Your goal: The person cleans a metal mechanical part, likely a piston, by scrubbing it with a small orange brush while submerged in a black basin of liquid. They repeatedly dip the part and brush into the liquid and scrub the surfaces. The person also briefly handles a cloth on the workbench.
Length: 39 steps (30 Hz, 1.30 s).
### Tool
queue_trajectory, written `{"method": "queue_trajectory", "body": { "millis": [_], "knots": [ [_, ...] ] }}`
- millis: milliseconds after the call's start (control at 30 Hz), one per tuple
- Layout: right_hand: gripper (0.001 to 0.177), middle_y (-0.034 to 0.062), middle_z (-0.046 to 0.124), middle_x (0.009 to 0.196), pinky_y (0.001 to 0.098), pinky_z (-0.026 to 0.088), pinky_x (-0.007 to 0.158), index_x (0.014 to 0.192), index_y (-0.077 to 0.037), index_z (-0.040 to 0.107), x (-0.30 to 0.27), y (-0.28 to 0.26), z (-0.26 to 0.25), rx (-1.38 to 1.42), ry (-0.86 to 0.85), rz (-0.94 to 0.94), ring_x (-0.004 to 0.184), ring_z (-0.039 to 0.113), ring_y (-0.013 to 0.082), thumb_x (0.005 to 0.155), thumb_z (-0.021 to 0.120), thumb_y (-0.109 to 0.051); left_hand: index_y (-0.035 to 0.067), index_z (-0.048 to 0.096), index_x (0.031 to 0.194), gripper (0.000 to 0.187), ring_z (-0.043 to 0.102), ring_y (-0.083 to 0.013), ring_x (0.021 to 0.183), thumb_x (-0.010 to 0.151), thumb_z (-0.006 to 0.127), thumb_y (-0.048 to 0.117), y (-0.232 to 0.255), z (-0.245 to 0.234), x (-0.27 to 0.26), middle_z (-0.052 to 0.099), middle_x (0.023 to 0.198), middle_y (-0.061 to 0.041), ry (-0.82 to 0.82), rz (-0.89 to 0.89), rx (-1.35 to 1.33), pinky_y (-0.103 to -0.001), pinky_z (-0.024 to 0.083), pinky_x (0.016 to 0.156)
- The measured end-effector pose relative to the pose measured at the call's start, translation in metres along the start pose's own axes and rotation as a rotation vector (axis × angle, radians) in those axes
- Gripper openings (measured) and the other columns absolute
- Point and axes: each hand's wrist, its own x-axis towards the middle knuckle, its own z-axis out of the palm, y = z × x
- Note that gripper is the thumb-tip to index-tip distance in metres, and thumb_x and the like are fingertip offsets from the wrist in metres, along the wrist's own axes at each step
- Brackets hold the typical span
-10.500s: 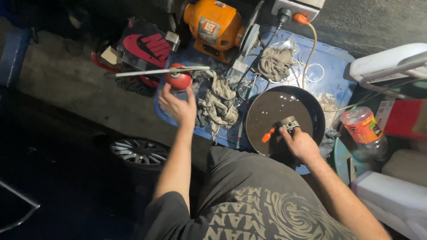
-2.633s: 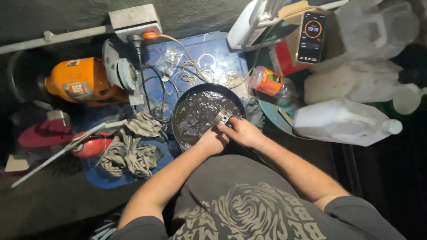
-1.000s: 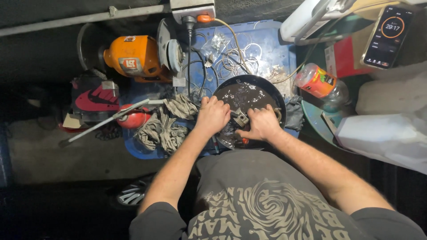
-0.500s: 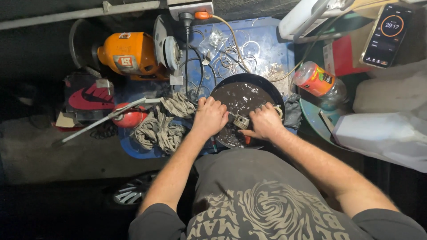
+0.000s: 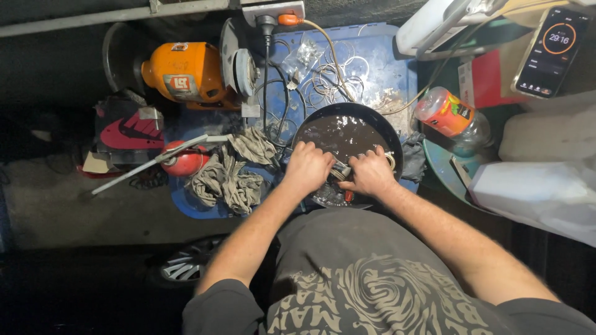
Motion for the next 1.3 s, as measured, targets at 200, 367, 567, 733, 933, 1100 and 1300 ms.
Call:
{"method": "queue_trajectory", "body": {
  "millis": [200, 367, 567, 733, 933, 1100, 1300],
  "knots": [
    [0.073, 0.0088, 0.072, 0.073, 0.0456, 0.040, 0.088, 0.084, -0.016, 0.069, -0.004, -0.001, -0.003, 0.035, 0.038, -0.015, 0.077, 0.069, 0.0274, 0.061, 0.065, -0.086, 0.017, 0.067, 0.067, 0.024, 0.055, -0.0269, 0.073, 0.085, 0.065, 0.032, 0.002, -0.023, 0.011, 0.057, 0.060, -0.007, 0.024, 0.081, 0.071, -0.044, 0.040, 0.077],
    [0.076, 0.0109, 0.072, 0.075, 0.0448, 0.043, 0.092, 0.083, -0.014, 0.065, -0.008, 0.003, -0.040, 0.107, 0.088, 0.027, 0.079, 0.071, 0.0284, 0.064, 0.064, -0.087, 0.017, 0.068, 0.077, 0.029, 0.055, -0.0260, 0.082, 0.094, 0.057, 0.038, -0.004, -0.063, 0.026, 0.057, 0.069, -0.005, -0.023, -0.034, 0.017, -0.045, 0.037, 0.083],
    [0.083, 0.0104, 0.070, 0.074, 0.0474, 0.041, 0.093, 0.084, -0.014, 0.065, -0.010, 0.007, -0.084, 0.042, 0.076, -0.025, 0.078, 0.069, 0.0291, 0.061, 0.057, -0.093, 0.017, 0.066, 0.078, 0.032, 0.056, -0.0231, 0.085, 0.097, 0.055, 0.041, -0.006, -0.066, 0.022, 0.056, 0.070, -0.004, -0.072, -0.091, 0.001, -0.044, 0.036, 0.088],
    [0.076, 0.0097, 0.069, 0.072, 0.0465, 0.041, 0.092, 0.082, -0.015, 0.064, -0.025, 0.024, -0.088, -0.033, 0.099, 0.035, 0.076, 0.069, 0.0289, 0.063, 0.061, -0.089, 0.018, 0.065, 0.079, 0.033, 0.054, -0.0213, 0.084, 0.098, 0.053, 0.042, -0.005, -0.071, 0.016, 0.055, 0.070, -0.001, -0.078, -0.183, 0.002, -0.042, 0.035, 0.086],
    [0.074, 0.0126, 0.069, 0.073, 0.0545, 0.034, 0.107, 0.082, -0.011, 0.065, -0.029, 0.032, -0.060, -0.077, 0.098, 0.065, 0.079, 0.069, 0.0300, 0.065, 0.063, -0.084, 0.018, 0.068, 0.080, 0.029, 0.055, -0.0203, 0.084, 0.095, 0.057, 0.040, 0.012, -0.046, 0.018, 0.057, 0.071, -0.001, -0.116, -0.140, -0.021, -0.041, 0.037, 0.085],
    [0.077, 0.0151, 0.073, 0.075, 0.0587, 0.016, 0.123, 0.083, -0.007, 0.069, -0.021, 0.020, -0.070, -0.119, 0.009, 0.081, 0.079, 0.072, 0.0285, 0.072, 0.059, -0.083, 0.016, 0.070, 0.082, 0.029, 0.055, -0.0204, 0.082, 0.097, 0.056, 0.037, 0.016, -0.026, 0.024, 0.057, 0.070, -0.001, -0.130, -0.135, -0.085, -0.039, 0.038, 0.084],
    [0.082, 0.0164, 0.070, 0.074, 0.0535, 0.027, 0.119, 0.084, -0.005, 0.066, -0.022, 0.029, -0.030, -0.102, 0.030, 0.014, 0.077, 0.073, 0.0298, 0.071, 0.055, -0.085, 0.015, 0.069, 0.082, 0.032, 0.062, -0.0242, 0.075, 0.099, 0.051, 0.036, 0.021, -0.006, 0.030, 0.061, 0.069, -0.005, -0.139, -0.145, -0.014, -0.040, 0.043, 0.076]
  ]
}}
